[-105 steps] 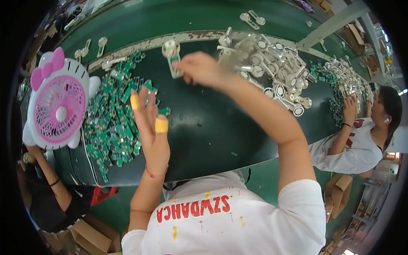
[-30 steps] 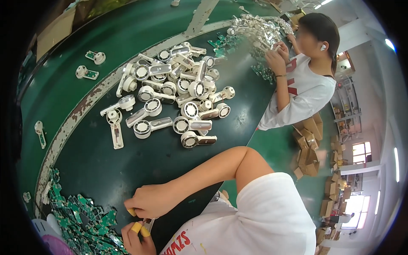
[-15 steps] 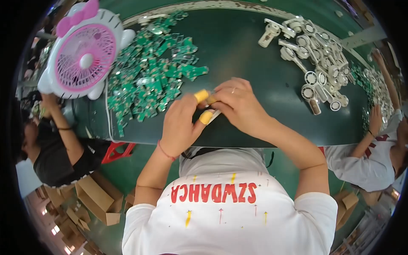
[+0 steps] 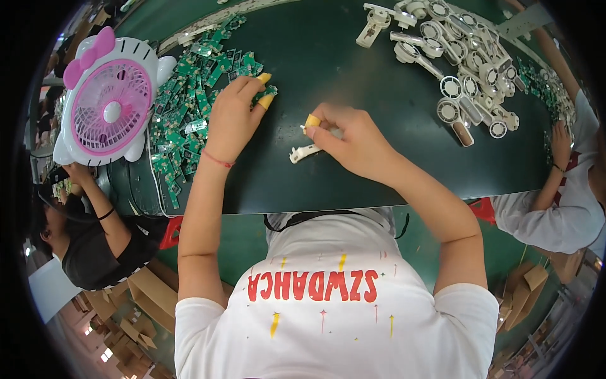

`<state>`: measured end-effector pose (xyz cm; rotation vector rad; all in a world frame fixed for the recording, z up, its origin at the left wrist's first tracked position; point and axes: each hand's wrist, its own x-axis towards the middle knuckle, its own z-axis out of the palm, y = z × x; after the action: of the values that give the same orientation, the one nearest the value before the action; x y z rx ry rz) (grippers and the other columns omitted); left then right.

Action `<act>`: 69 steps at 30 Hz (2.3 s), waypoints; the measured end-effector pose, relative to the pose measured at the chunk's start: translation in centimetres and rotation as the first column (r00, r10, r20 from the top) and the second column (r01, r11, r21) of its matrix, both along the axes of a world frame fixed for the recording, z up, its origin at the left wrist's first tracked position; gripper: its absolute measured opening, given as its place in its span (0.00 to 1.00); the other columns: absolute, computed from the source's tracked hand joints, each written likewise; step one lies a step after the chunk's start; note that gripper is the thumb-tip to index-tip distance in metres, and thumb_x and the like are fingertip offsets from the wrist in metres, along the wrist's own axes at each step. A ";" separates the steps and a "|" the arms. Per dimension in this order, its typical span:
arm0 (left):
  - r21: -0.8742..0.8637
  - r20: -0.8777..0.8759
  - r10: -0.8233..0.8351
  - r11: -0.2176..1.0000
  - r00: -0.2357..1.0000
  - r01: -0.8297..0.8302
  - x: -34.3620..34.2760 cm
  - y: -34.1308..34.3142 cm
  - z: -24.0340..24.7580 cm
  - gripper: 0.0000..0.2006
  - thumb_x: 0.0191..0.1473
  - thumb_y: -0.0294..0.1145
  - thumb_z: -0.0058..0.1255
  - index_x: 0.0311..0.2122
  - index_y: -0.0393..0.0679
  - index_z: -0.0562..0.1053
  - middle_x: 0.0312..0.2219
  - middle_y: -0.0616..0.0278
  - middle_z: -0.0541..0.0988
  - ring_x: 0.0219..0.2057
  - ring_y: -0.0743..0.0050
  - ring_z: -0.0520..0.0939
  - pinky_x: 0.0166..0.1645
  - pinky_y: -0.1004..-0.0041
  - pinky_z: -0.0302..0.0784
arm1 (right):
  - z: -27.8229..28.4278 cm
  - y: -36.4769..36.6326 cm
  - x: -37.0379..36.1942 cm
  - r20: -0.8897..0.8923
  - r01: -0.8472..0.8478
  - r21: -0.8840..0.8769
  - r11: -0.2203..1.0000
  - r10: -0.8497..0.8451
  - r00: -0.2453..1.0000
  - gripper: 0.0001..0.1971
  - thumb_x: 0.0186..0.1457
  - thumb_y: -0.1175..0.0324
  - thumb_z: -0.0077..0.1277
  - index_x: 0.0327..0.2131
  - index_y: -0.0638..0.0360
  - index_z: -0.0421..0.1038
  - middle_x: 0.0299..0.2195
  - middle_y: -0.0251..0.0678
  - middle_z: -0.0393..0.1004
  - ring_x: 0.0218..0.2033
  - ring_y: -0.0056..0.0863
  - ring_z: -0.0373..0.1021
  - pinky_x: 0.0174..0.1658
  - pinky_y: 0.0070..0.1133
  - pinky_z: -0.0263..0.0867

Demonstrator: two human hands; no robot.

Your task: The person assembles small electronic components by hand, combining a PCB, plastic housing, fan motor, and connector at a factory workstation.

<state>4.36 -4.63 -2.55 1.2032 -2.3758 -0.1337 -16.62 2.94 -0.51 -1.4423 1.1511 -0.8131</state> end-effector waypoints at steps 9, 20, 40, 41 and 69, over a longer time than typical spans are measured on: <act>-0.137 0.143 0.011 0.991 0.990 0.009 0.1 0.3 0.1 0.11 0.38 0.26 0.53 0.33 0.48 0.74 0.26 0.70 0.72 0.33 0.72 0.72 0.35 0.71 0.66 | -0.6 -0.3 -0.2 0.122 0.026 0.025 0.999 -0.029 0.992 0.05 0.55 0.71 0.45 0.29 0.62 0.67 0.25 0.27 0.69 0.26 0.11 0.63 0.31 0.13 0.59; 0.509 -0.821 0.562 0.640 0.101 0.575 -3.6 6.6 2.9 0.23 0.50 0.20 0.42 0.54 0.41 0.59 0.33 0.66 0.67 0.29 0.83 0.72 0.31 0.85 0.65 | 1.6 0.9 1.7 0.397 0.075 0.213 0.974 -0.157 0.904 0.07 0.53 0.69 0.47 0.28 0.63 0.67 0.20 0.25 0.66 0.22 0.09 0.59 0.25 0.11 0.55; 0.570 -0.793 0.365 0.729 0.488 0.380 -3.2 8.0 2.1 0.12 0.49 0.16 0.38 0.39 0.35 0.71 0.27 0.63 0.71 0.25 0.79 0.74 0.30 0.82 0.69 | 1.6 0.8 1.3 0.256 0.121 0.121 0.985 -0.148 0.955 0.07 0.54 0.69 0.46 0.29 0.64 0.67 0.22 0.25 0.65 0.24 0.10 0.58 0.26 0.11 0.54; 0.542 -0.786 0.312 0.763 0.534 0.353 -3.2 8.0 2.2 0.11 0.50 0.17 0.38 0.39 0.37 0.70 0.25 0.63 0.72 0.25 0.78 0.74 0.30 0.80 0.69 | 2.1 1.0 1.7 0.277 0.102 0.141 0.985 -0.139 0.951 0.07 0.53 0.69 0.46 0.29 0.64 0.67 0.22 0.25 0.65 0.24 0.10 0.58 0.26 0.11 0.54; 0.509 -0.796 0.367 -0.024 0.481 0.861 0.6 5.8 3.6 0.07 0.50 0.30 0.50 0.29 0.39 0.67 0.18 0.59 0.75 0.12 0.92 0.59 0.16 0.87 0.50 | 6.4 -1.7 0.8 0.282 -0.484 0.402 0.777 0.398 0.873 0.06 0.49 0.71 0.49 0.24 0.64 0.68 0.17 0.27 0.67 0.17 0.11 0.61 0.21 0.10 0.56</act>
<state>4.97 1.18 1.03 0.4703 -1.1748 -2.4069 -15.77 1.28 5.92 -1.1370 0.7446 -0.2936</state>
